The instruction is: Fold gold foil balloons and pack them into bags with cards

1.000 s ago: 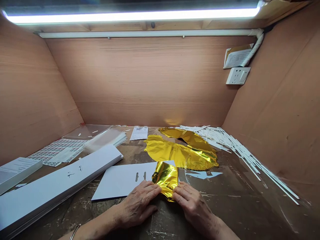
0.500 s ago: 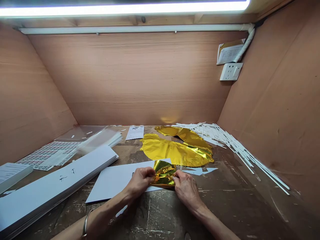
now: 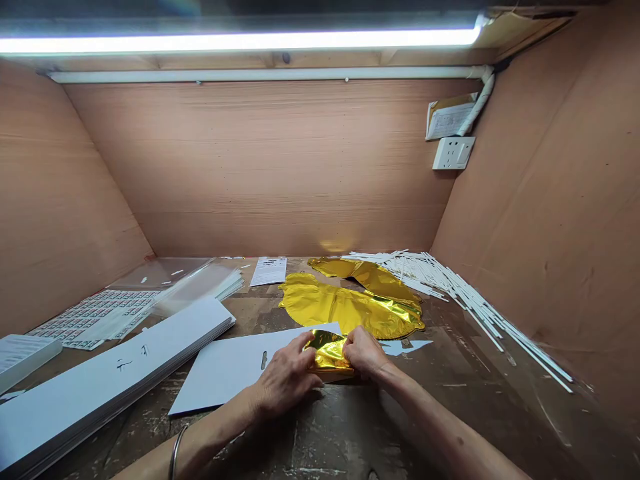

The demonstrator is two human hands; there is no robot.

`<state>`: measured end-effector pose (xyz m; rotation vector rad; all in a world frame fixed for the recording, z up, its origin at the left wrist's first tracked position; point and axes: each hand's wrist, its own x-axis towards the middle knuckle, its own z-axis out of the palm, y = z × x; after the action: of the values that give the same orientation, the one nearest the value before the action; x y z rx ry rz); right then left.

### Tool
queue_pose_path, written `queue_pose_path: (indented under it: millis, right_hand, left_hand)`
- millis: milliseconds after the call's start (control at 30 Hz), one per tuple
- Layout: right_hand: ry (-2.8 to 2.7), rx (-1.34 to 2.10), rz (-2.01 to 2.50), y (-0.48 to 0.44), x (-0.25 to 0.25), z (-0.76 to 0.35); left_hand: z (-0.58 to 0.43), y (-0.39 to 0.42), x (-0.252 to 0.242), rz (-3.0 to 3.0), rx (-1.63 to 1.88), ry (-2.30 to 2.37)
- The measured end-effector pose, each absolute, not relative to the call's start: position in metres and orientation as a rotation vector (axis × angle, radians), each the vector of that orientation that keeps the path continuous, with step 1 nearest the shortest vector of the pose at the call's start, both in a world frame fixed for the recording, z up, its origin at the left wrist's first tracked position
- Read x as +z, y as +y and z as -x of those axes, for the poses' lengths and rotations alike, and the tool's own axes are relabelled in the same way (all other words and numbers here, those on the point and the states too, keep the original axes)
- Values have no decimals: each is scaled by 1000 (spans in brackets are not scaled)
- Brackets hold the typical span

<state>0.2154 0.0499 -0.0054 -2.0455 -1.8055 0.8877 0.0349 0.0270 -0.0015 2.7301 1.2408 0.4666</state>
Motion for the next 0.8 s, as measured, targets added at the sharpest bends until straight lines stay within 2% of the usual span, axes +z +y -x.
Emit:
queue_pose_path:
  millis: [133, 267, 433, 633, 700, 800]
  right_hand:
    - [-1773, 1027, 2064, 58, -8, -218]
    - [-1838, 973, 2063, 55, 3, -221]
    - [-1984, 526, 1902, 25, 27, -222]
    - [-2337, -450, 1271, -10, 4, -216]
    - [-2344, -498, 1211, -12, 0, -214]
    - [-2321, -282, 1283, -5, 19, -207]
  left_hand:
    - [-35, 21, -11, -3264, 373, 1097]
    - [-39, 29, -19, -3405, 410, 1078]
    - [-40, 39, -11, -3368, 407, 1089]
    - [-34, 35, 12, -3353, 312, 982]
    - [-29, 35, 27, -3310, 253, 949]
    - [-20, 39, 58, -3150, 178, 998]
